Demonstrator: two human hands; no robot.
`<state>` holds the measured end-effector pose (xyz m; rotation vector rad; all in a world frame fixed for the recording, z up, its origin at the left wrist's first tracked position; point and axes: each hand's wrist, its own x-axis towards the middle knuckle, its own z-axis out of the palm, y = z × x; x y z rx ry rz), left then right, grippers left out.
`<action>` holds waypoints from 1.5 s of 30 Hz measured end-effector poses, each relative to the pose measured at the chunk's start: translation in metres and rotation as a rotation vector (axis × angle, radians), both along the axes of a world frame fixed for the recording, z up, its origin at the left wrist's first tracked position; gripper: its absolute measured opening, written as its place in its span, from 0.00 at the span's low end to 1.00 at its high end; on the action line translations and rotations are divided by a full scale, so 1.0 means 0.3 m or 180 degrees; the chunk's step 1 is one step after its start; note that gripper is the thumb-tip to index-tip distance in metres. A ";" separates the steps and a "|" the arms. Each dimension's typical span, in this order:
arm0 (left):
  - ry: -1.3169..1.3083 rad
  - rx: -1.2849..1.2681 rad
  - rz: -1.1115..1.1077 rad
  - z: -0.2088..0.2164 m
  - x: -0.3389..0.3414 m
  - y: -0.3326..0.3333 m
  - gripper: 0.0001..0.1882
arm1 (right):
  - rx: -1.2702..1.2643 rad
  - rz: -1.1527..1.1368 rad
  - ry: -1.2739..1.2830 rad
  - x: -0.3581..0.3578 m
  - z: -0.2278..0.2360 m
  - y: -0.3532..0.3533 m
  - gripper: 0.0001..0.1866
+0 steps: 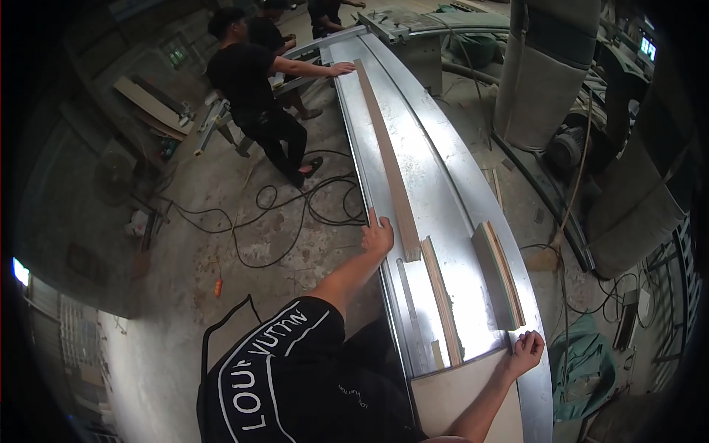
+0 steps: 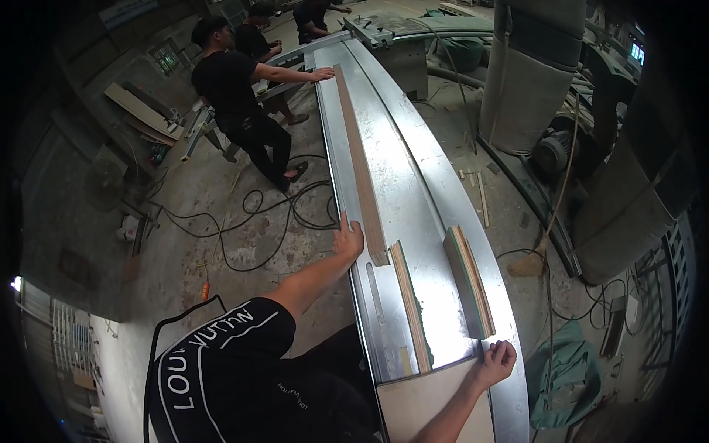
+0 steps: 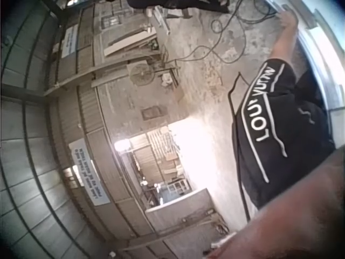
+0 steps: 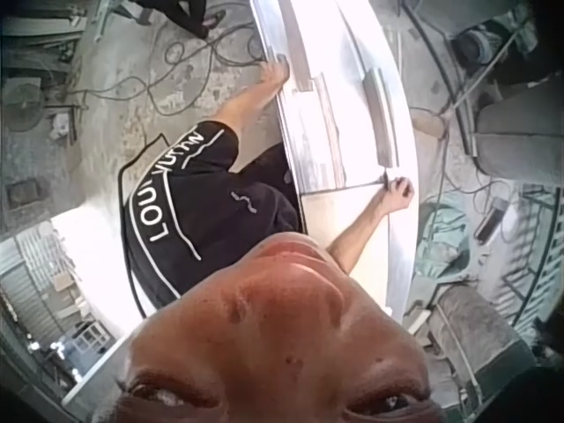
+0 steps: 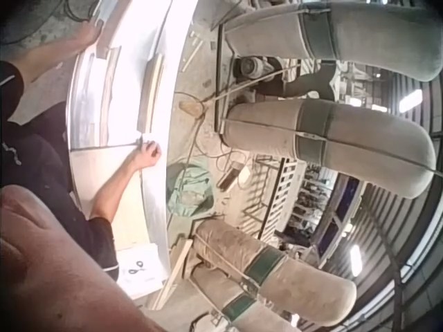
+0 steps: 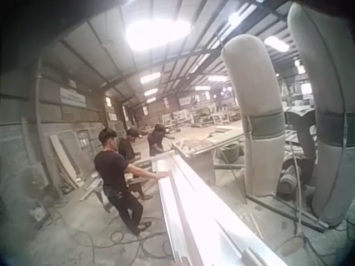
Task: Assembling, positioning, and marking components of a large aluminum frame structure using wooden blocks and a marker.
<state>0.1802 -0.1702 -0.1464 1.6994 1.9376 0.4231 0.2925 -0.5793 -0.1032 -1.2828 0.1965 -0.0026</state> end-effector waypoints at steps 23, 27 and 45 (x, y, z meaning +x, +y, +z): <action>0.0019 0.0048 -0.0110 -0.009 -0.007 0.006 0.29 | 0.0072 0.0053 0.0052 -0.010 0.023 0.021 0.05; 0.0015 0.0072 -0.0102 -0.019 -0.006 0.010 0.29 | 0.0012 0.0055 -0.0089 -0.014 0.024 0.025 0.04; 0.0108 0.0195 -0.0044 -0.056 -0.001 0.020 0.28 | -0.0099 0.0029 -0.0070 -0.013 0.034 0.032 0.03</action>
